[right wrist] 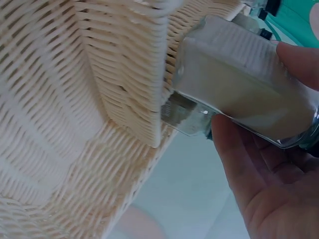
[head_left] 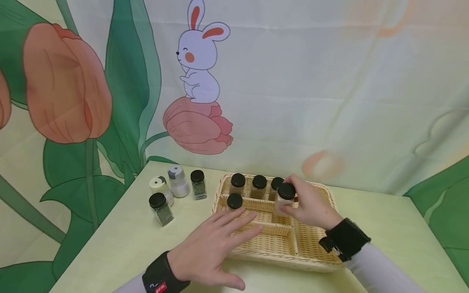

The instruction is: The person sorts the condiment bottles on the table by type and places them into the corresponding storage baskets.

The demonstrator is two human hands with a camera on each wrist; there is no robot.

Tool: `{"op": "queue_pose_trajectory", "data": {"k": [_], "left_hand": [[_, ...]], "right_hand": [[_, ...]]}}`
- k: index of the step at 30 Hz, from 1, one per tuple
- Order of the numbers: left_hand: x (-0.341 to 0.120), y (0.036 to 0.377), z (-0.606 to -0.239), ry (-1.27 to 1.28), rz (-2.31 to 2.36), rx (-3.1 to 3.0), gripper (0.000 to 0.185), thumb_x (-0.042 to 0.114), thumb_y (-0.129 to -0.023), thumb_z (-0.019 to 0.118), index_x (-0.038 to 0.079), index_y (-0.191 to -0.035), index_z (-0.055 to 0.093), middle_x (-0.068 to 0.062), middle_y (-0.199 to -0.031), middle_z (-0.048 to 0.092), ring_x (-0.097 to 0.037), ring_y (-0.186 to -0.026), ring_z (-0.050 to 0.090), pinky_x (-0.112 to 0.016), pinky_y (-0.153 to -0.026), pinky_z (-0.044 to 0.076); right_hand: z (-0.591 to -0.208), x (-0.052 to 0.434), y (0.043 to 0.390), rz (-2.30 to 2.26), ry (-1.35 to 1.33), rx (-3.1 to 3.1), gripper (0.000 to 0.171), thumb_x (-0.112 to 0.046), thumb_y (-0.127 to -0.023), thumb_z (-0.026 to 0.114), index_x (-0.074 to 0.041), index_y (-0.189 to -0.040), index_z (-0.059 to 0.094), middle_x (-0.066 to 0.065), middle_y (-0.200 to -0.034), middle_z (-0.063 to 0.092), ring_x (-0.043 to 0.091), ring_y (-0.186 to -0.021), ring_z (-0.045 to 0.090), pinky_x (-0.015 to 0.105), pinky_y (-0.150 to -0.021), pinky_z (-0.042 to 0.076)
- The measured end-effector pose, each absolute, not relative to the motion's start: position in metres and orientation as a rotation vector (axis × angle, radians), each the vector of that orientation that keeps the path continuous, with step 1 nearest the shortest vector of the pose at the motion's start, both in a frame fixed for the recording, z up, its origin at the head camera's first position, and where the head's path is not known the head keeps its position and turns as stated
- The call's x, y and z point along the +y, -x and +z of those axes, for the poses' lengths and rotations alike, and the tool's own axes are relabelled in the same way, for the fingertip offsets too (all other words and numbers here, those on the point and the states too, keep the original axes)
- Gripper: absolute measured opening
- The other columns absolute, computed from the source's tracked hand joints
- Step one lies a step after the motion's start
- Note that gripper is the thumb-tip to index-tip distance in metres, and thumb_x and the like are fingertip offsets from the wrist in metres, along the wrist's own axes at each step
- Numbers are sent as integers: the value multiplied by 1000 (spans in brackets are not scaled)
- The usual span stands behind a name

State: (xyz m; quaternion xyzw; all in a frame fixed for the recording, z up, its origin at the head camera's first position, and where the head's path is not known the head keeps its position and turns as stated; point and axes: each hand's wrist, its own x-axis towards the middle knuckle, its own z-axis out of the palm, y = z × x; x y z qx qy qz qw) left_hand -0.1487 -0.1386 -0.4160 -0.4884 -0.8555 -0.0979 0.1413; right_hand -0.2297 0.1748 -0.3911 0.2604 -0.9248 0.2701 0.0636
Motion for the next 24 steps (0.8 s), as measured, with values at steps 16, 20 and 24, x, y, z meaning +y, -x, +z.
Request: {"op": "queue_pose_trajectory", "data": {"k": [16,20,24], "left_hand": [[-141,149,-415,1412,-288,-2506,105,85,-84,54,35,-167,13,4,-174,18,-25,-160,23,-56,-119,38],[-141,150,-414,1418,-296,-2504,103,87,-85,50,35,-167,13,6,-174,15,-25,-160,23,-56,-119,38],[-140,151,-414,1423,-303,-2512,98,91,-88,32,36,-166,13,6,-174,14,-25,-160,23,-56,-120,38]], "right_hand": [[-409,174,232,807,-840,-2790,48,-6,-77,88,-12,-115,59,-3,-99,66,12,-90,63,35,-79,55],[-413,173,231,860,-833,-2842,48,-8,-79,88,-12,-116,59,-2,-103,66,12,-92,64,37,-81,56],[-416,172,230,891,-807,-2879,49,-15,-79,91,-14,-115,58,-3,-101,65,11,-89,63,35,-80,55]]}}
